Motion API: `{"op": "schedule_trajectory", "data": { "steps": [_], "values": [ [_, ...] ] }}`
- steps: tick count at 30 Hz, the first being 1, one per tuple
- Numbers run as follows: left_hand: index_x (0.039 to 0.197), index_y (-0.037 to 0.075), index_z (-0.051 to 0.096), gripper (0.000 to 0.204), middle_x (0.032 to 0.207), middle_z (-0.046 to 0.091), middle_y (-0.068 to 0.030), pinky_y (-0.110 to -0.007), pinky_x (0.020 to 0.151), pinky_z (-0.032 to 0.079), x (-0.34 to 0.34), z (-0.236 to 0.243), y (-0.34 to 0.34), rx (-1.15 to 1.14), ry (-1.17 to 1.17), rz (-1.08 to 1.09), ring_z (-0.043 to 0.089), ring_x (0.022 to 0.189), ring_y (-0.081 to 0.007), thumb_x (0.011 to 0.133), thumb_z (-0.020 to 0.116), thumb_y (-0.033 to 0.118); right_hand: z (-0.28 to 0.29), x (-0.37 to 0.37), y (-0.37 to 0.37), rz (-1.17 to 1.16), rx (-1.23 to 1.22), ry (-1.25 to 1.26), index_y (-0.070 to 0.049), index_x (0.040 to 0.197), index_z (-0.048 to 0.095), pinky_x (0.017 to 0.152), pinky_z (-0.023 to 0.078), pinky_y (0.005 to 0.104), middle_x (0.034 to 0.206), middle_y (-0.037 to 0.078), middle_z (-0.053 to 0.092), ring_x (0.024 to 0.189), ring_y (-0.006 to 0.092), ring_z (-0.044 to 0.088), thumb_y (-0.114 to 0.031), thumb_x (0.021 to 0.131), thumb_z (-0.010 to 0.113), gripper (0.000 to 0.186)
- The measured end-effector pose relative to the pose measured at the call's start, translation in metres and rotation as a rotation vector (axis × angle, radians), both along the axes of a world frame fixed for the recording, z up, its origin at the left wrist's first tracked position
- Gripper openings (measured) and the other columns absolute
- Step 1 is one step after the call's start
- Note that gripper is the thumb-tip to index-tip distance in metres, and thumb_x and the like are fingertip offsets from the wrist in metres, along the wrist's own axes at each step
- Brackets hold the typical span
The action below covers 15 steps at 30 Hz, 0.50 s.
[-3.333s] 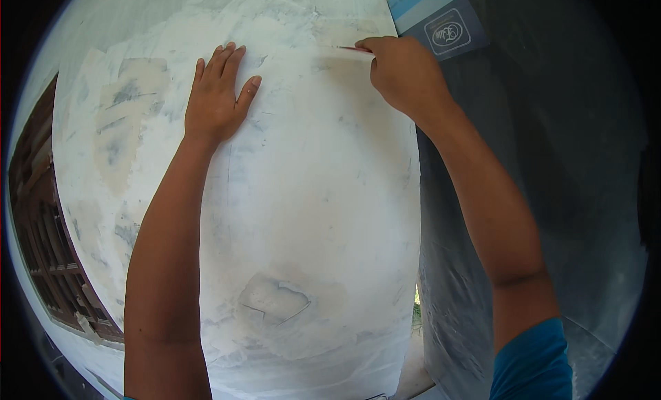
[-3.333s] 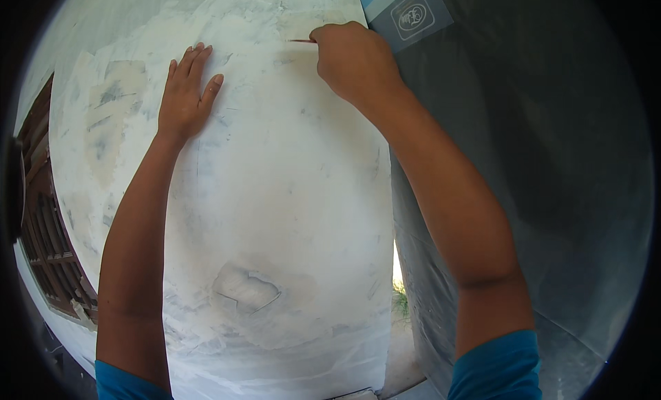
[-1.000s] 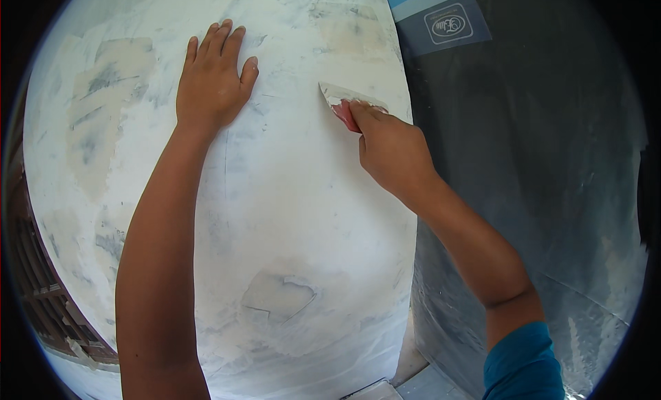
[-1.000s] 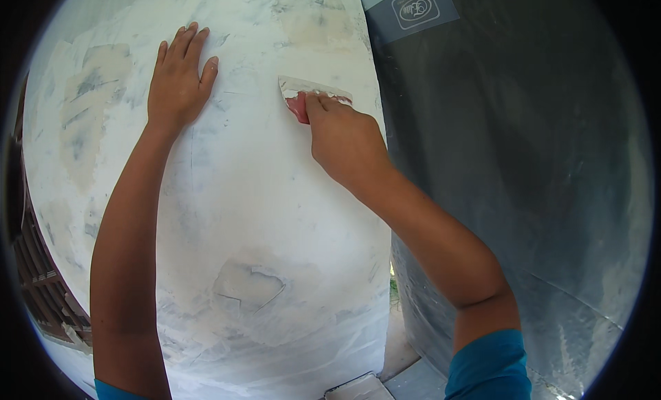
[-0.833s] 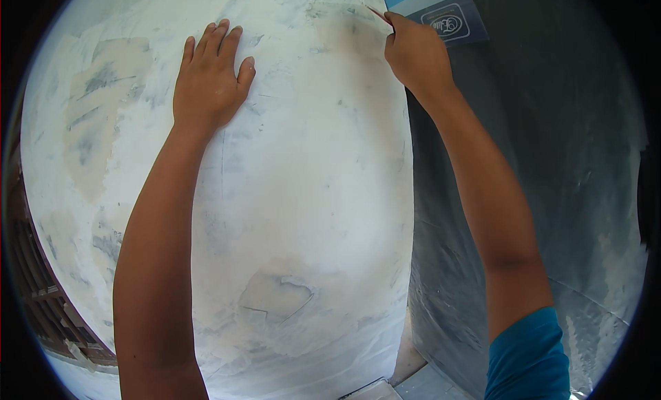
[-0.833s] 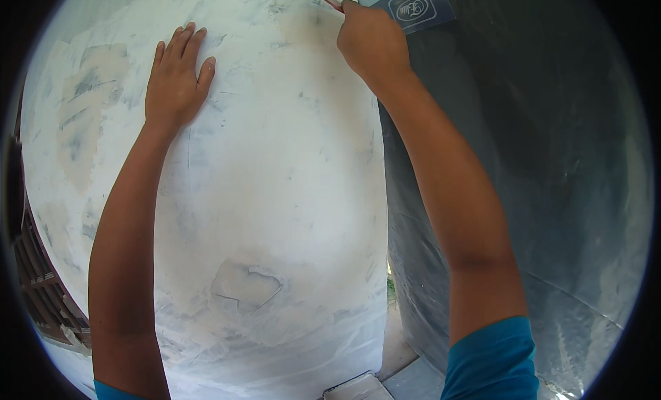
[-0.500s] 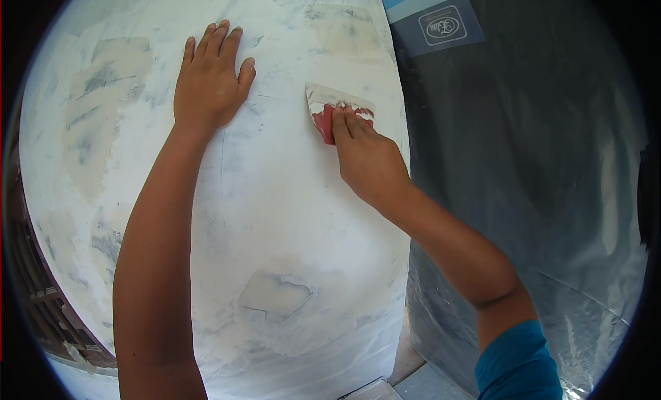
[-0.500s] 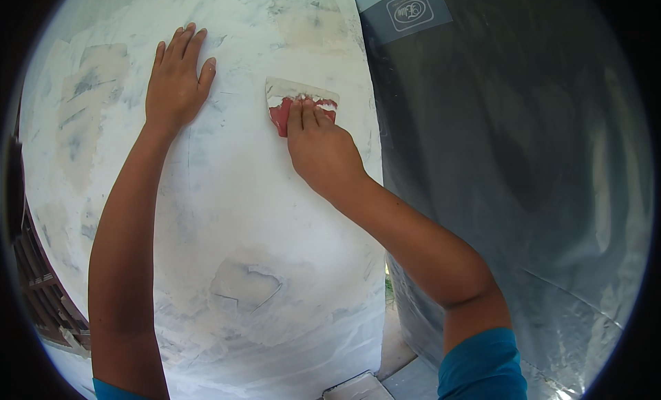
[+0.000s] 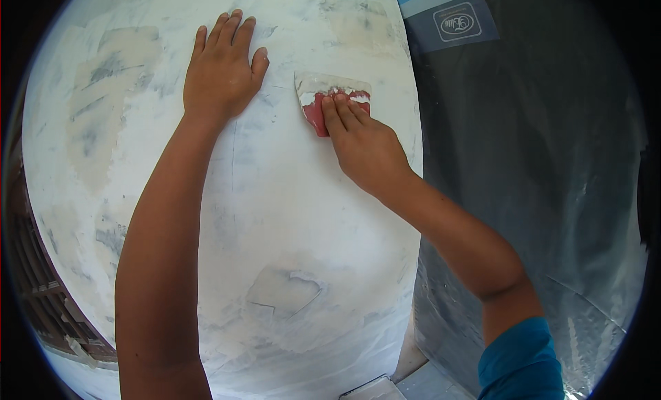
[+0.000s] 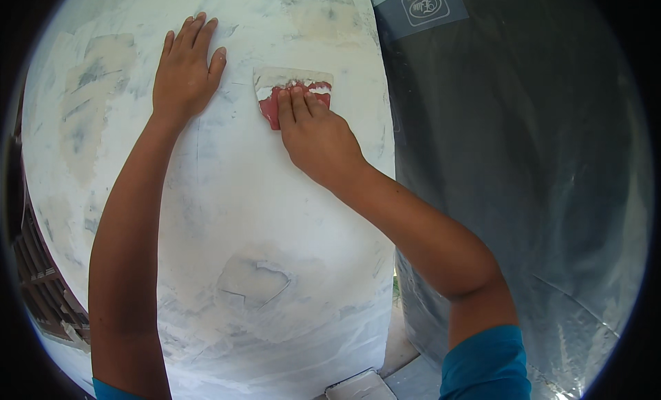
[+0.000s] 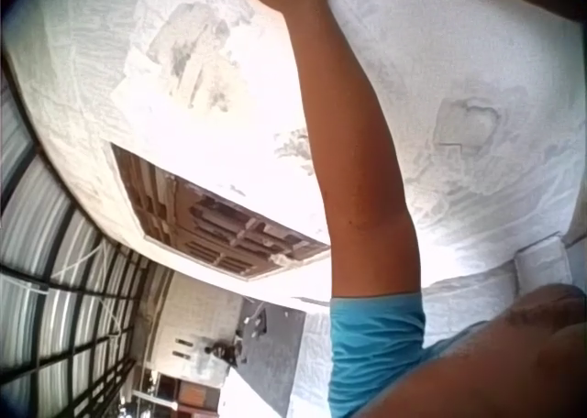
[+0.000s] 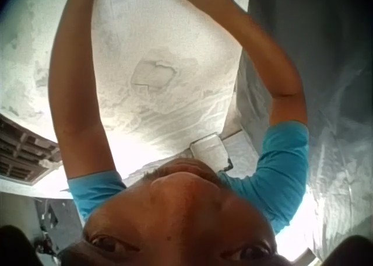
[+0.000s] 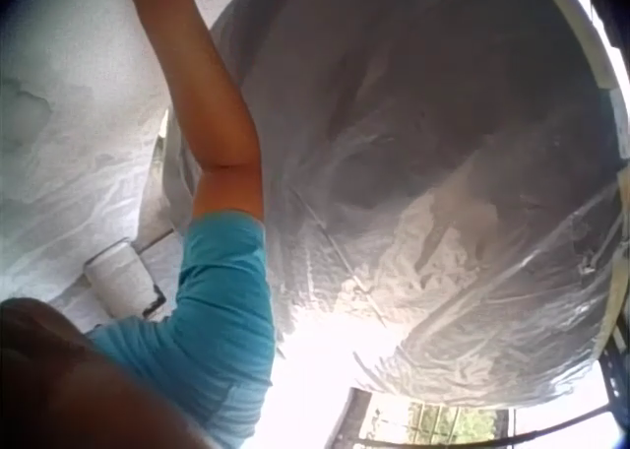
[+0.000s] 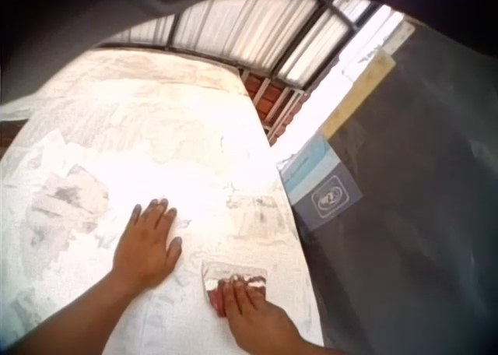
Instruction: Apply wall putty to a wall using a putty knife/spatula.
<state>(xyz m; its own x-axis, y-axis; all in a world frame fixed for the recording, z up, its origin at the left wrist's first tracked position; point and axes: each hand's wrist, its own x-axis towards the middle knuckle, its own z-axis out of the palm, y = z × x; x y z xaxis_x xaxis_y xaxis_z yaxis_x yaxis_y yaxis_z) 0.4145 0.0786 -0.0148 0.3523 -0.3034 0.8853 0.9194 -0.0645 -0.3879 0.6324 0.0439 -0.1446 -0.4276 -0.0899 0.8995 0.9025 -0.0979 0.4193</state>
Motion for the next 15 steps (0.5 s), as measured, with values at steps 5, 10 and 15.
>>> {"op": "schedule_trajectory", "data": {
  "steps": [5, 10, 15],
  "values": [
    [0.141, 0.011, 0.049, 0.049, 0.150, 0.045, -0.0086, -0.043, 0.121, 0.022, -0.008, 0.000, 0.001, 0.001, 0.000, -0.002, 0.036, 0.143, -0.0226, 0.099, 0.043, 0.037, 0.061, 0.003, -0.070, 0.265, -0.288, 0.303, -0.005, 0.091, 0.069, 0.064, 0.055, 0.0426, 0.074, 0.013, 0.069, 0.070, 0.0316, 0.068, -0.011, 0.087, 0.055, 0.016],
    [0.141, 0.011, 0.049, 0.050, 0.149, 0.045, -0.0086, -0.043, 0.121, 0.022, 0.013, 0.003, -0.004, 0.021, 0.030, -0.041, 0.036, 0.143, -0.0225, 0.099, 0.043, 0.037, 0.097, 0.058, -0.012, 0.065, 0.029, 0.189, -0.003, 0.114, 0.065, 0.065, 0.056, 0.0392, 0.097, 0.014, 0.072, 0.084, 0.0287, 0.069, -0.006, 0.085, 0.055, 0.030],
    [0.143, 0.010, 0.047, 0.049, 0.150, 0.045, -0.0098, -0.043, 0.121, 0.021, 0.001, 0.000, 0.004, 0.001, 0.015, -0.022, 0.036, 0.143, -0.0243, 0.100, 0.044, 0.034, -0.018, 0.012, 0.003, 0.092, -0.113, 0.106, 0.005, 0.132, 0.054, 0.091, 0.056, 0.0360, 0.128, 0.023, 0.062, 0.117, 0.0314, 0.063, -0.004, 0.087, 0.054, 0.046]
  ]
}}
